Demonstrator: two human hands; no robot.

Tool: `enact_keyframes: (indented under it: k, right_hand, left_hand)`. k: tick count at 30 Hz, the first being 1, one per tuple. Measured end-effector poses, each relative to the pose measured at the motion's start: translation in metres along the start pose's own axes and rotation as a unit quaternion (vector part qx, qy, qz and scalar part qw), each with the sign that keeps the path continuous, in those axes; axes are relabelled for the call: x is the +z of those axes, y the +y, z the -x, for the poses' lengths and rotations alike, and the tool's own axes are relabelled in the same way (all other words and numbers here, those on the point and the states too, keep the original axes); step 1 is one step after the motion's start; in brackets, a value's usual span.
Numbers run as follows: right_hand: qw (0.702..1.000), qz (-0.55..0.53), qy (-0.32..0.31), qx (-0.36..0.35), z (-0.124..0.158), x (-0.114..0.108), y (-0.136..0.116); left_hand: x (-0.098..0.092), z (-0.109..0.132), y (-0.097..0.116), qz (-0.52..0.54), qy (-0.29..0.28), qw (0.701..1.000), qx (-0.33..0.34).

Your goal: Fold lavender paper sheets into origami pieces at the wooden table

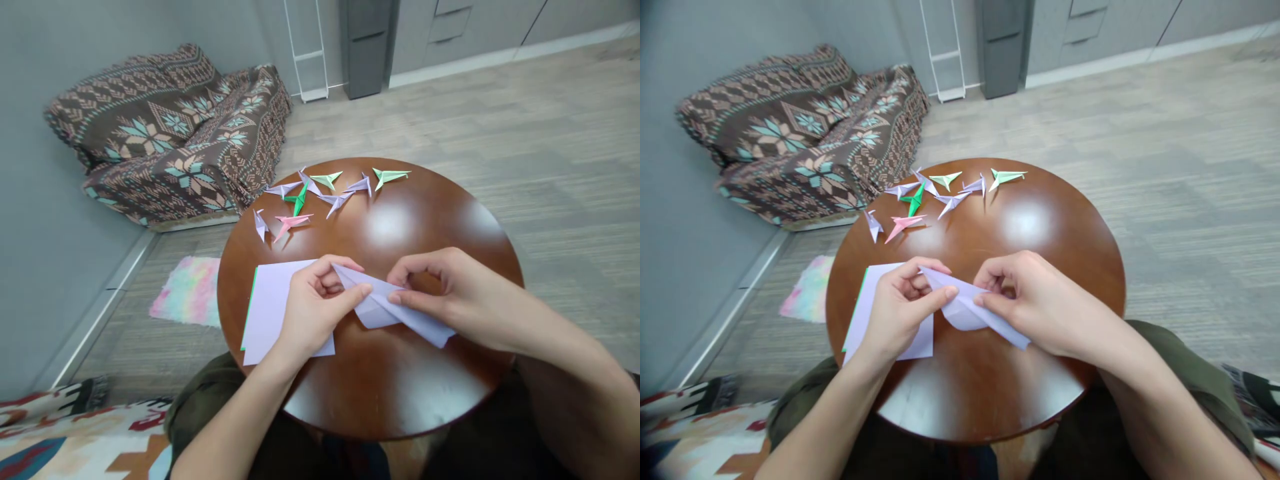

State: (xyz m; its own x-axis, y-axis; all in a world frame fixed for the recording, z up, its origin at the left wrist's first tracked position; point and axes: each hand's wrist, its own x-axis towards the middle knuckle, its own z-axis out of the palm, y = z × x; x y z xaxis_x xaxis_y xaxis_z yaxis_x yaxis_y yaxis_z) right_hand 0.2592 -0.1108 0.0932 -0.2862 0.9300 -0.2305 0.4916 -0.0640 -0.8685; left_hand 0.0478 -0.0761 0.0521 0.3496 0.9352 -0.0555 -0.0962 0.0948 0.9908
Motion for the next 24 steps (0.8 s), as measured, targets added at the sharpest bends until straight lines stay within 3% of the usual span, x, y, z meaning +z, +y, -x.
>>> enact_keyframes:
  k: [4,8,13,19,24]
  right_hand:
    - [0.996,-0.083,-0.016,0.017,-0.007,0.006,0.001]
    - [0.990,-0.136,-0.028,0.025,-0.012,0.009,0.003]
    - [0.988,-0.153,-0.018,0.020,-0.014,0.013,0.002]
    - [0.989,-0.147,0.017,0.013,-0.010,0.017,0.000]
    - [0.991,-0.133,0.025,0.018,-0.006,0.014,-0.005]
  left_hand:
    - [-0.004,-0.003,-0.006,0.047,0.009,0.999,-0.009]
    - [-0.004,-0.002,-0.005,0.026,0.012,1.000,-0.007]
    - [-0.001,0.000,0.001,0.009,0.026,1.000,0.000]
    - [-0.002,-0.001,0.003,0.005,-0.034,0.999,-0.018]
    - [-0.004,0.000,0.001,-0.009,-0.007,1.000,-0.003]
